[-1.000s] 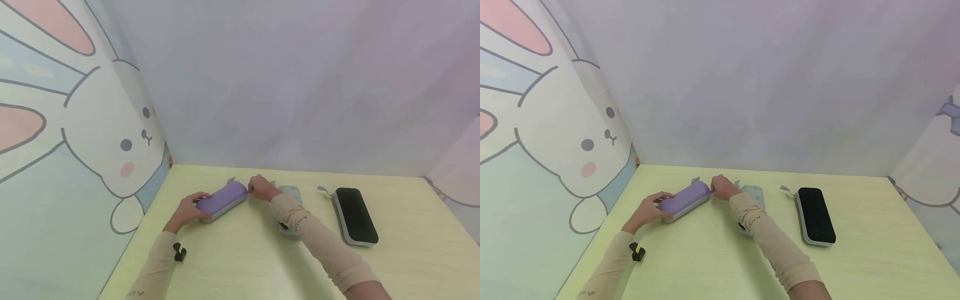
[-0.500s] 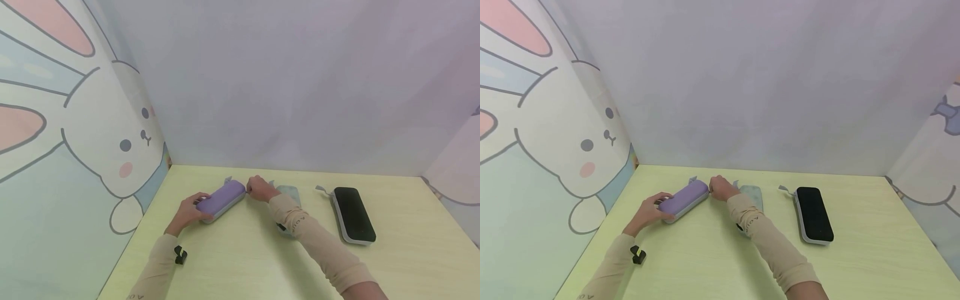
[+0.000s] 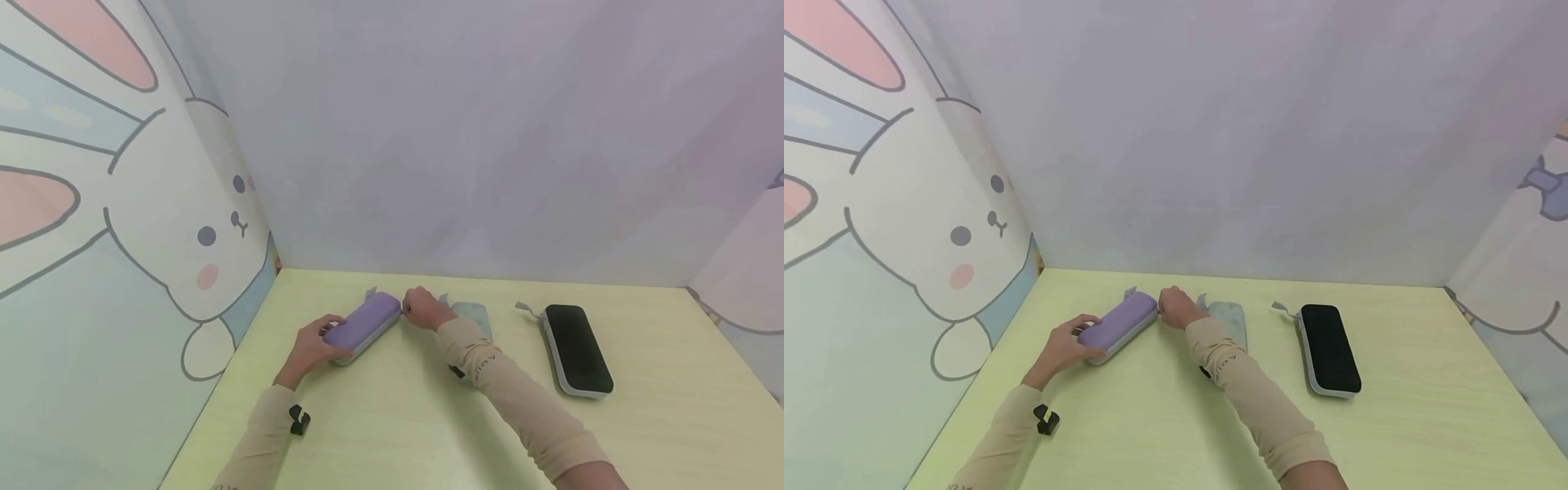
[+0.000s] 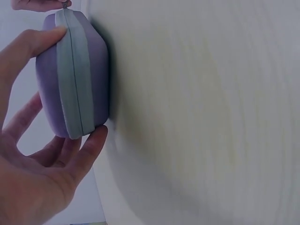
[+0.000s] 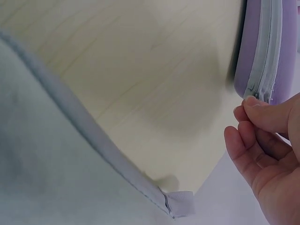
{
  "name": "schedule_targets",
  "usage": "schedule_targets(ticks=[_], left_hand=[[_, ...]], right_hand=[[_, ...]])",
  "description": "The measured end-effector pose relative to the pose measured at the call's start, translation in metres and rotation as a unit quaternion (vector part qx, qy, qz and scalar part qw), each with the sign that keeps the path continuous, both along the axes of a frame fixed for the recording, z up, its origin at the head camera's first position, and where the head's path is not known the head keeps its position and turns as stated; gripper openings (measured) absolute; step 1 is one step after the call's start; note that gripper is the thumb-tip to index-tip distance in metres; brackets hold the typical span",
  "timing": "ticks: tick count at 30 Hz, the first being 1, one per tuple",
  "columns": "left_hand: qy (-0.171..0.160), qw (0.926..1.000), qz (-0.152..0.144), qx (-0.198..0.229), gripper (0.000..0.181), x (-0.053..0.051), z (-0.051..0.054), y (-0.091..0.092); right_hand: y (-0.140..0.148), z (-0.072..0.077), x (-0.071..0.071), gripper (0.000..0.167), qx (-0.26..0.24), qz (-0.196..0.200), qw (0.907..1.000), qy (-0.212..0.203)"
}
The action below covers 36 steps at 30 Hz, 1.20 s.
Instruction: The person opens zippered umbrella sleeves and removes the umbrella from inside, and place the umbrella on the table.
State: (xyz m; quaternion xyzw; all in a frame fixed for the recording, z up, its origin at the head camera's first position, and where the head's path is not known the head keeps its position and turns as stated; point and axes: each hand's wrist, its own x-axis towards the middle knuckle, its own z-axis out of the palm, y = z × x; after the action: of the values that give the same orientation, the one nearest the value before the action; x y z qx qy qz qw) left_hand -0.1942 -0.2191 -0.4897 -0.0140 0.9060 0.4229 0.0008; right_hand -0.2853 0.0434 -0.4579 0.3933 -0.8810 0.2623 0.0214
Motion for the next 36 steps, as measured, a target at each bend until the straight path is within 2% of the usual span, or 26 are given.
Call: schedule_targets(ticks=[5, 13, 22, 28, 36], left_hand=[[0.008, 0.9999, 0.014, -0.002, 0.064, 0.001, 0.001, 0.006], [0.002, 0.9995, 0.03, -0.011, 0.063, 0.005, 0.004, 0.014], [0.004, 0.9989, 0.045, -0.016, 0.062, 0.007, 0.003, 0.019], [0.007, 0.9985, 0.051, -0.021, 0.062, 0.01, 0.003, 0.022], [0.029, 0.998, 0.048, -0.031, 0.061, 0.014, 0.003, 0.025]], right_hand=[[-0.001, -0.003, -0.001, 0.043, -0.001, -0.015, 0.9999, -0.005], [-0.001, -0.001, 0.002, 0.043, -0.005, -0.024, 0.9992, -0.031], [-0.003, -0.003, 0.005, 0.043, -0.031, -0.02, 0.9992, -0.015], [-0.006, -0.008, 0.003, 0.042, -0.023, -0.025, 0.9993, -0.016], [-0.011, -0.008, 0.004, 0.044, -0.026, -0.018, 0.9988, -0.037]])
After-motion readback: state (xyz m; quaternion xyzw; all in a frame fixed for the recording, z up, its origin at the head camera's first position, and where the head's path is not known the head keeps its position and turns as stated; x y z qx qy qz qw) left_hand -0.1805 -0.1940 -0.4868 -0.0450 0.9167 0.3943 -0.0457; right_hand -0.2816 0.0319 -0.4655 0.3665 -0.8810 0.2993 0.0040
